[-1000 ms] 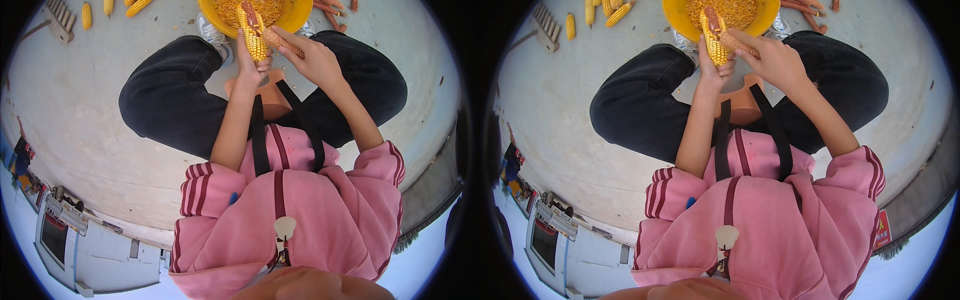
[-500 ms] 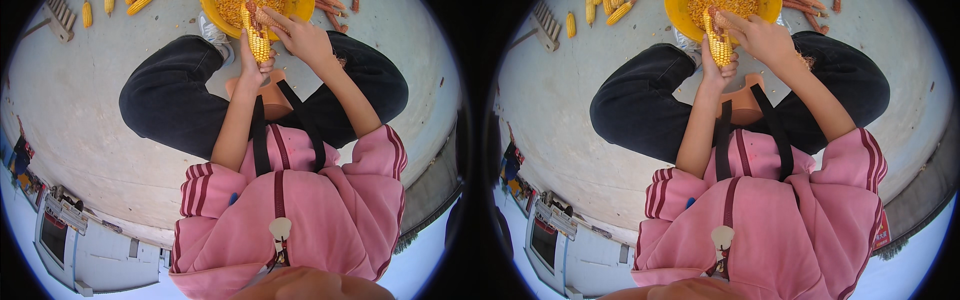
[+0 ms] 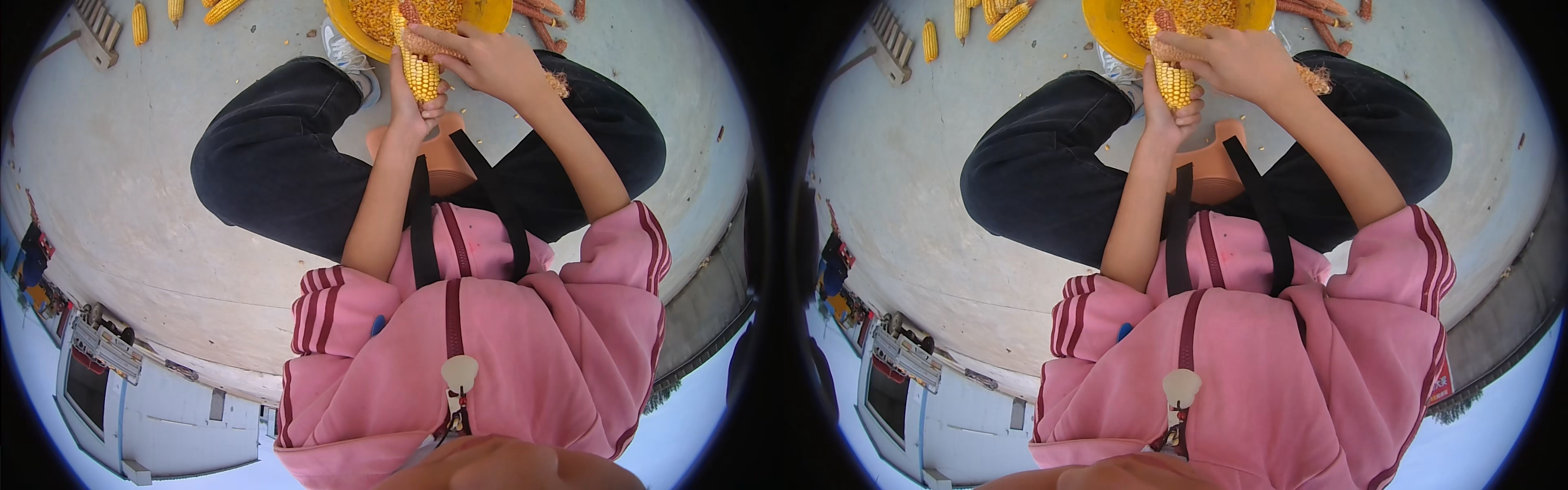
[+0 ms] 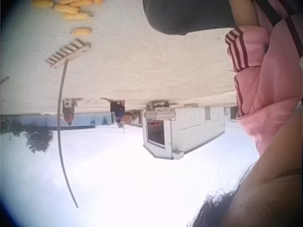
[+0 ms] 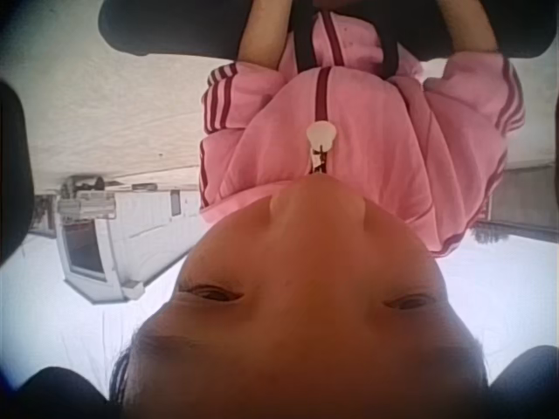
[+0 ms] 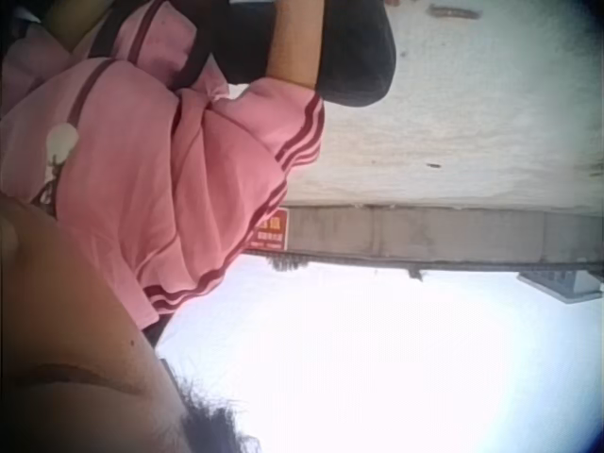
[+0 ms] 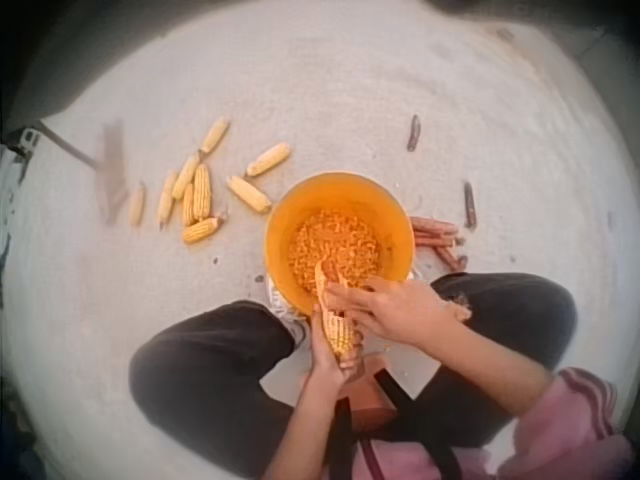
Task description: The person sits on a small stool and shucks corn by hand, removing kernels from the cob into a yellow bowl. They handle multiple corn cobs, rotating them to remove kernels and placing the stripped cobs aside.
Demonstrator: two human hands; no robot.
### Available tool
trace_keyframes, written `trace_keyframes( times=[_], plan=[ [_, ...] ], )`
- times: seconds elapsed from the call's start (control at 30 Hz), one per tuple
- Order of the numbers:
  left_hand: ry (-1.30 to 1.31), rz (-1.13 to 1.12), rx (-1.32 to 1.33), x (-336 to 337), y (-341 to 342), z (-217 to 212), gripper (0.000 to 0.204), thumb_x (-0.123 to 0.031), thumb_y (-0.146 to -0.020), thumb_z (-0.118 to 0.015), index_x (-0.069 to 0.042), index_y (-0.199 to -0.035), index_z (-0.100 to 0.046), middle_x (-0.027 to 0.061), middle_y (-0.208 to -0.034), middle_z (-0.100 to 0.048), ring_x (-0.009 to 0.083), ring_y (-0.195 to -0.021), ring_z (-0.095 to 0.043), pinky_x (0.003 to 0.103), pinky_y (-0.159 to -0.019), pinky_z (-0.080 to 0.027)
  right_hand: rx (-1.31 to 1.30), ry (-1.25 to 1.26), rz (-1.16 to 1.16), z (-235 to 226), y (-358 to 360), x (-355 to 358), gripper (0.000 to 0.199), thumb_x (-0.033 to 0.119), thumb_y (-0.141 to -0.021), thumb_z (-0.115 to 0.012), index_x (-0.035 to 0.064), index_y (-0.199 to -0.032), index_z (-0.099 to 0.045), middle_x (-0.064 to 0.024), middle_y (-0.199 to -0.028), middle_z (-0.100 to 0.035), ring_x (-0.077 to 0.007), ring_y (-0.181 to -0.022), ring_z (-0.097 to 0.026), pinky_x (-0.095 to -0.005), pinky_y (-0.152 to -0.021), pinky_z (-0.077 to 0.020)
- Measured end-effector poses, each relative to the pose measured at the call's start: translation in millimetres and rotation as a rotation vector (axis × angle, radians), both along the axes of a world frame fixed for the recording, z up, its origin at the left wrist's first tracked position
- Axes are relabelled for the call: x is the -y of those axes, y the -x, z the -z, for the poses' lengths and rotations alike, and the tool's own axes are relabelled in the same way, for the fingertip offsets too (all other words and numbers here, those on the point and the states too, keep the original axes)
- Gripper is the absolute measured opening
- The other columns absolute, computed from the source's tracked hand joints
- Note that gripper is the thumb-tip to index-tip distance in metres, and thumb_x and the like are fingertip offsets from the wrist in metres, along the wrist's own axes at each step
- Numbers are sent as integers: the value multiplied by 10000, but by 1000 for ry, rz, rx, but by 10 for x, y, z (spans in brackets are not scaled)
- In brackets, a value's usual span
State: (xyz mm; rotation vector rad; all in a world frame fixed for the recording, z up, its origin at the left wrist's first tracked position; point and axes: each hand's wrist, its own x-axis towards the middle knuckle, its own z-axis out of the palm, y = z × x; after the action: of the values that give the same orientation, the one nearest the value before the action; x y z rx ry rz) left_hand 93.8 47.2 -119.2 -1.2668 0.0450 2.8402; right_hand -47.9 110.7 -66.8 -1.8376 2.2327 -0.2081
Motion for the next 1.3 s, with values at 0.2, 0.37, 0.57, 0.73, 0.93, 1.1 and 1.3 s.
trace_keyframes(
  times=[0.2, 0.37, 0.57, 0.73, 0.93, 1.1, 1.3],
  plan=[
    [-6, -7, 32, -8, 5, 10, 700, -738, -770, -336, -66, -840, -517, 56, -557, -474, 73, -302, -277, 184, -268, -174, -29, -77, 122, -75, 165, -123, 442, 370, -864, -521, 372, -1296, -428, -62, -759, -579, -204, -579, -604, -281, -472, -486],
    [11, -3, 19, -8, 7, -14, 705, -741, -771, -325, -67, -832, -522, 48, -549, -475, 69, -298, -274, 182, -267, -169, 148, -44, 7, -154, 69, -116, 396, 386, -852, -529, 359, -1245, -493, -38, -762, -608, -194, -596, -622, -289, -466, -495],
    [19, 19, 15, -1, 20, -24, 720, -741, -779, -293, -57, -828, -513, 49, -532, -463, 64, -289, -260, 181, -257, -164, -71, -26, 11, -98, 32, -72, 421, 404, -834, -544, 358, -1249, -490, -30, -736, -599, -179, -536, -607, -270, -438, -483],
    [-15, 28, -37, 4, -20, 27, 714, -747, -770, -299, -73, -836, -522, 29, -535, -459, 67, -296, -257, 183, -264, -167, -33, 30, 94, -46, 67, -76, 465, 381, -846, -543, 380, -1295, -424, -24, -728, -562, -177, -502, -574, -261, -429, -466],
    [-16, -15, -46, -14, -31, 16, 725, -731, -788, -288, -44, -850, -513, 49, -521, -444, 62, -288, -248, 182, -255, -158, 56, -5, -67, -135, 49, -117, 472, 388, -856, -530, 391, -1310, -402, -20, -733, -550, -165, -491, -561, -253, -427, -457],
    [-7, 6, -66, -3, -20, 33, 734, -736, -787, -283, -41, -851, -509, 52, -516, -442, 66, -289, -250, 183, -260, -156, -97, -2, 0, 5, 57, -63, 471, 393, -856, -525, 391, -1310, -400, -32, -760, -568, -165, -512, -579, -252, -413, -460],
    [52, 34, -34, -23, -30, 45, 732, -761, -763, -283, -74, -870, -512, 28, -530, -449, 72, -292, -240, 194, -263, -157, -34, 77, 104, 6, 64, -3, 478, 383, -853, -531, 379, -1313, -399, -41, -757, -574, -189, -527, -588, -265, -422, -471]
  ],
)
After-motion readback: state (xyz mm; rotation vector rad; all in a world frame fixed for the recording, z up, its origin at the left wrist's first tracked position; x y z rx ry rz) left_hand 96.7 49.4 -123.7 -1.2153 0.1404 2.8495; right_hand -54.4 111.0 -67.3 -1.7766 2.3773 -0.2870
